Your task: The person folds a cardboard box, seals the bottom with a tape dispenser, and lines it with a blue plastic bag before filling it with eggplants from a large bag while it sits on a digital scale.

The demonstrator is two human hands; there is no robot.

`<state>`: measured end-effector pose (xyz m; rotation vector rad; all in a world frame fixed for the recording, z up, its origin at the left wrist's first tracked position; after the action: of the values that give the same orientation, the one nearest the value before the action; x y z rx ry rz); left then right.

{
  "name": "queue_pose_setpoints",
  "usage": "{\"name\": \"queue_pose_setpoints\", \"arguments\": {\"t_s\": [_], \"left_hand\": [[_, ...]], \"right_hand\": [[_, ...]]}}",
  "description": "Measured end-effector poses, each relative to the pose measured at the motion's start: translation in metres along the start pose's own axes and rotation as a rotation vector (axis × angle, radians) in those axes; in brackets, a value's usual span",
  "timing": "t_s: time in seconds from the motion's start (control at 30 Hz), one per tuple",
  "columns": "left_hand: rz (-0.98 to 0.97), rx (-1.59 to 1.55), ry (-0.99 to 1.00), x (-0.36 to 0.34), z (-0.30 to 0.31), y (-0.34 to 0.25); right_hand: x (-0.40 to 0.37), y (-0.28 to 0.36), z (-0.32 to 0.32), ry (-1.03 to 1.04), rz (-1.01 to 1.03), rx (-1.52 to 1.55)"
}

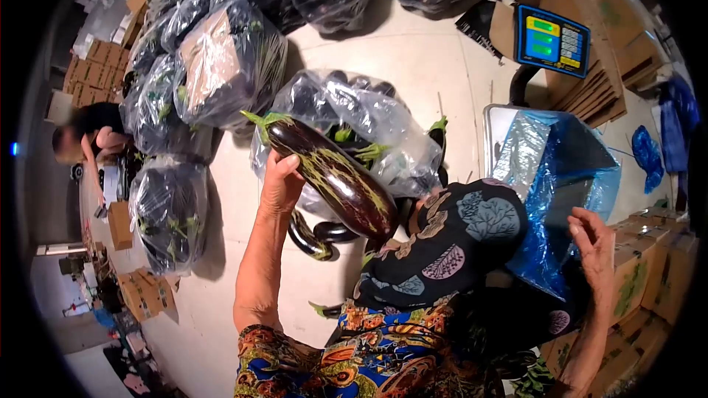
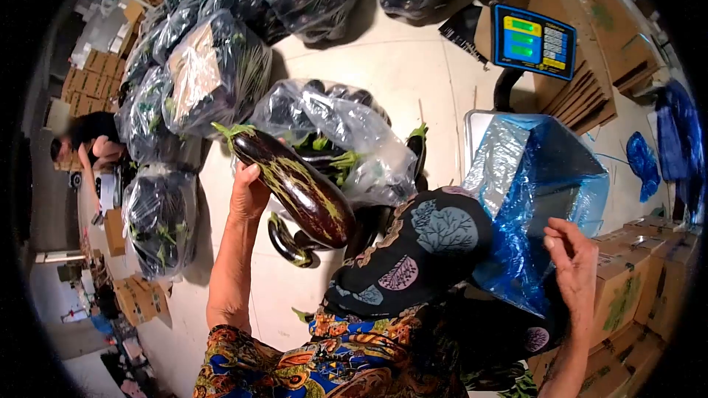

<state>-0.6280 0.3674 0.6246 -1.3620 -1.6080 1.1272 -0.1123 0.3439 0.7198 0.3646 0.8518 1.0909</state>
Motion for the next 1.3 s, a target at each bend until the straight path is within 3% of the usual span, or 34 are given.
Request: {"name": "queue_pose_setpoints", "arguments": {"t_s": [0.2, 0.27, 0.33, 0.4, 0.47, 0.57, 0.67, 0.73, 0.8, 1.03, 1.3], "left_hand": [[-0.011, -0.066, 0.059, 0.044, -0.055, -0.007], [-0.008, 0.03, 0.026, 0.059, -0.08, -0.012], [0.03, 0.135, 0.003, 0.07, -0.108, -0.019], [-0.057, 0.233, 0.036, 0.088, -0.134, -0.021], [-0.052, 0.269, 0.088, 0.097, -0.167, -0.033], [-0.016, 0.27, 0.172, 0.109, -0.205, -0.037], [0.277, 0.283, 0.306, 0.121, -0.213, -0.027], [0.224, 0.283, 0.346, 0.123, -0.225, -0.005], [0.354, 0.186, 0.327, 0.121, -0.239, 0.012], [0.457, -0.01, 0.431, 0.114, -0.267, 0.05], [0.245, -0.001, 0.384, 0.123, -0.279, 0.044]], "right_hand": [[-0.009, 0.047, -0.021, 0.105, 0.15, 0.062], [-0.005, 0.068, -0.03, 0.277, 0.108, 0.082], [0.003, 0.09, -0.048, 0.283, 0.364, 0.022], [0.008, 0.12, -0.065, 0.18, 0.622, -0.099], [0.016, 0.147, -0.082, 0.104, 0.64, -0.135], [0.044, 0.154, -0.087, 0.197, 0.561, 0.029], [0.062, 0.136, -0.079, 0.611, 0.372, 0.57], [0.065, 0.121, -0.074, 0.767, 0.257, 0.792], [0.063, 0.112, -0.069, 0.786, 0.22, 0.856], [0.06, 0.086, -0.058, 0.788, 0.204, 0.922], [0.071, 0.077, -0.069, 0.556, 0.277, 0.727]]}}
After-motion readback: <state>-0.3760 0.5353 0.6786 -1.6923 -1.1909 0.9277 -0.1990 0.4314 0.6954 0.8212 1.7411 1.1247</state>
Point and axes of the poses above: each hand's wrist, its own x-axis towards the middle knuckle, its own z-axis out of the back of the hand, y = z × x, the point moved 4 cm from there along x, towards the middle knuckle, and after that the axes turned 9 degrees about -z, right-handed, at the moved point
